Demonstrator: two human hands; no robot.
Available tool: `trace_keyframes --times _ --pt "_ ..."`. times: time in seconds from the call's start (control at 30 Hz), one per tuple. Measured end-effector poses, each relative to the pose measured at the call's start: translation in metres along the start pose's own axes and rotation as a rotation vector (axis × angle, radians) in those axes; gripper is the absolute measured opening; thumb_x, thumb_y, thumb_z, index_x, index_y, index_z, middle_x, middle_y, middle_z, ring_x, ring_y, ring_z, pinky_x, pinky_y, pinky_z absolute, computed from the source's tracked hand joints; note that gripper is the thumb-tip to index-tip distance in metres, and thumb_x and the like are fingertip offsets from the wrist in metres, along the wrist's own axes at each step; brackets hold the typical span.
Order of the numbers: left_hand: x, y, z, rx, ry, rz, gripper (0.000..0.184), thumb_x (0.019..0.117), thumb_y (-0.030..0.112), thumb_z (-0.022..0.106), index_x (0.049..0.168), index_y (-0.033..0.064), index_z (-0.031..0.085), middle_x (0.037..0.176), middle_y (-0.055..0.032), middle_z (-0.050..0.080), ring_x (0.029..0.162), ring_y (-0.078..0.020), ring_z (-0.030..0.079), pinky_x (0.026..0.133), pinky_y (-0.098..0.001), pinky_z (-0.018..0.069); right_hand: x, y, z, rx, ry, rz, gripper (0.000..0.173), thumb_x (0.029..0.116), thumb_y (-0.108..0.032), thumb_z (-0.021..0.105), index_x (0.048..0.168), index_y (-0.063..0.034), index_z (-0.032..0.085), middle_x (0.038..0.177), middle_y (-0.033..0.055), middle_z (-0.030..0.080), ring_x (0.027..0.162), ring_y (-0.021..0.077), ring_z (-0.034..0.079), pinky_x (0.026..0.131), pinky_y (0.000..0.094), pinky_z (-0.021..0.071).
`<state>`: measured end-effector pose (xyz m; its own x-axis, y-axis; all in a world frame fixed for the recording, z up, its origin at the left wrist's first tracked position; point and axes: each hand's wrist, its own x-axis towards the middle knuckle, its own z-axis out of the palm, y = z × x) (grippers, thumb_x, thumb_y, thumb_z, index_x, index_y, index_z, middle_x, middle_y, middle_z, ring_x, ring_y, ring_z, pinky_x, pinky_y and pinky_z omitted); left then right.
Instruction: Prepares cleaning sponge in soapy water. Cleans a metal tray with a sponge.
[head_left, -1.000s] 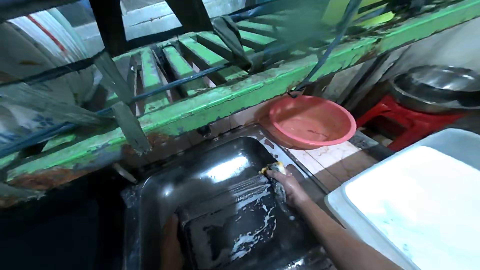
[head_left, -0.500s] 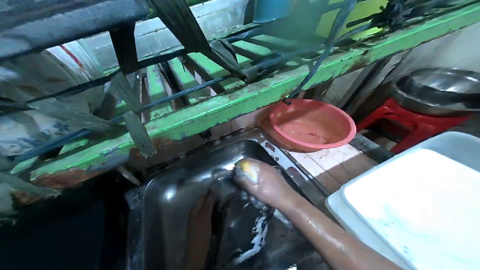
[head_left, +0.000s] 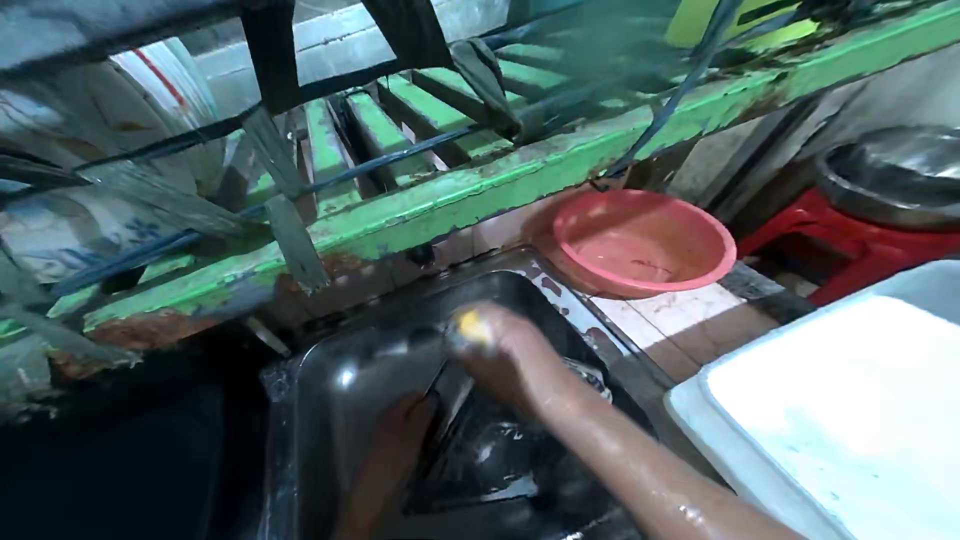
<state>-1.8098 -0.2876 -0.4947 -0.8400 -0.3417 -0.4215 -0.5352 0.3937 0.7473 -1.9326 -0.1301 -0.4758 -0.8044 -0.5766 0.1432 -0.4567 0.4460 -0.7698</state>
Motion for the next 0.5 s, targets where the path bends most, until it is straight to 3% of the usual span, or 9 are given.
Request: trace_keyframes --times 0.07,0.1,0.17,0.23,0.3,0.33,0.37,0.43,0.5 --pt "0.002 -0.007 0.027 -0.14 0.213 0.038 0.033 0.1079 0.025 0.049 0.111 0.0004 0.069 0.094 -0.0086 0.067 0.087 -0.0136 0.062 0.082 -0.0363 0.0518 -0.001 0.008 0.02 -0.011 -0.005 -0.105 0.038 0.0907 -0.033 0.075 0.123 -0.0132 0.072 0.117 0.0064 0.073 0.11 0.0203 0.069 0.099 0.0451 0.0553" --pt "0.002 -0.015 0.035 -0.194 0.294 0.028 0.033 0.1078 0.024 0.049 0.111 -0.001 0.069 0.095 -0.0097 0.067 0.088 -0.0141 0.062 0.083 -0.0362 0.052 0.001 0.023 0.022 0.011 -0.054 -0.011 0.039 0.0927 -0.033 0.074 0.125 -0.0125 0.07 0.119 0.0079 0.072 0.112 0.0218 0.068 0.101 0.0465 0.0539" --pt "-0.002 -0.033 0.039 -0.276 0.384 -0.048 0.036 0.109 0.023 0.047 0.119 -0.0055 0.066 0.107 -0.0175 0.068 0.099 -0.0201 0.063 0.091 -0.041 0.0511 0.003 0.078 0.021 0.014 -0.101 0.277 0.045 0.0949 -0.034 0.072 0.13 -0.0061 0.066 0.12 0.0187 0.07 0.114 0.0341 0.066 0.102 0.0568 0.05" --pt "-0.001 -0.052 0.037 -0.321 0.434 -0.138 0.042 0.1102 0.028 0.044 0.129 -0.0057 0.061 0.119 -0.0224 0.065 0.108 -0.0253 0.062 0.097 -0.0457 0.0499 0.005 0.143 0.021 0.003 -0.016 0.518 0.047 0.0963 -0.035 0.072 0.131 -0.0035 0.064 0.121 0.0243 0.068 0.116 0.0408 0.064 0.102 0.0622 0.047" --pt "0.006 -0.062 0.035 -0.305 0.452 -0.191 0.045 0.1106 0.033 0.042 0.132 -0.0025 0.061 0.122 -0.0228 0.065 0.112 -0.0286 0.062 0.097 -0.0496 0.0498 0.008 0.173 0.034 0.045 0.091 0.646 0.049 0.0985 -0.036 0.069 0.133 -0.0027 0.061 0.124 0.0266 0.066 0.116 0.0436 0.062 0.1 0.0649 0.0463" --pt "0.01 -0.059 0.036 -0.286 0.45 -0.206 0.046 0.1109 0.034 0.042 0.131 -0.0011 0.062 0.121 -0.0217 0.065 0.111 -0.0283 0.063 0.097 -0.0492 0.0503 0.01 0.167 0.048 0.036 0.109 0.642 0.05 0.0989 -0.037 0.069 0.135 -0.0029 0.06 0.127 0.0259 0.065 0.118 0.0432 0.062 0.101 0.0639 0.047" --pt "0.015 -0.053 0.038 -0.281 0.446 -0.208 0.045 0.1114 0.034 0.041 0.13 -0.0016 0.061 0.119 -0.0213 0.065 0.109 -0.0275 0.062 0.096 -0.0478 0.0506 0.01 0.15 0.066 0.021 0.111 0.566 0.051 0.0986 -0.036 0.069 0.137 -0.0026 0.059 0.131 0.0245 0.063 0.122 0.0415 0.061 0.105 0.0607 0.0469" --pt "0.027 -0.044 0.044 -0.322 0.447 -0.203 0.044 0.1119 0.03 0.04 0.13 -0.0041 0.06 0.119 -0.0223 0.065 0.109 -0.0272 0.063 0.096 -0.0463 0.0512 0.004 0.104 0.113 -0.001 0.086 0.228 0.053 0.096 -0.034 0.068 0.14 -0.0065 0.06 0.139 0.0177 0.061 0.131 0.0332 0.057 0.113 0.0512 0.0441" --pt "0.033 -0.049 0.051 -0.381 0.443 -0.149 0.038 0.1119 0.021 0.037 0.134 -0.0057 0.054 0.116 -0.0205 0.063 0.103 -0.0223 0.063 0.091 -0.0398 0.0534 -0.006 0.061 0.137 0.062 0.001 -0.067 0.06 0.0941 -0.044 0.067 0.142 -0.0087 0.061 0.146 0.0163 0.058 0.139 0.0328 0.051 0.118 0.0516 0.0379"
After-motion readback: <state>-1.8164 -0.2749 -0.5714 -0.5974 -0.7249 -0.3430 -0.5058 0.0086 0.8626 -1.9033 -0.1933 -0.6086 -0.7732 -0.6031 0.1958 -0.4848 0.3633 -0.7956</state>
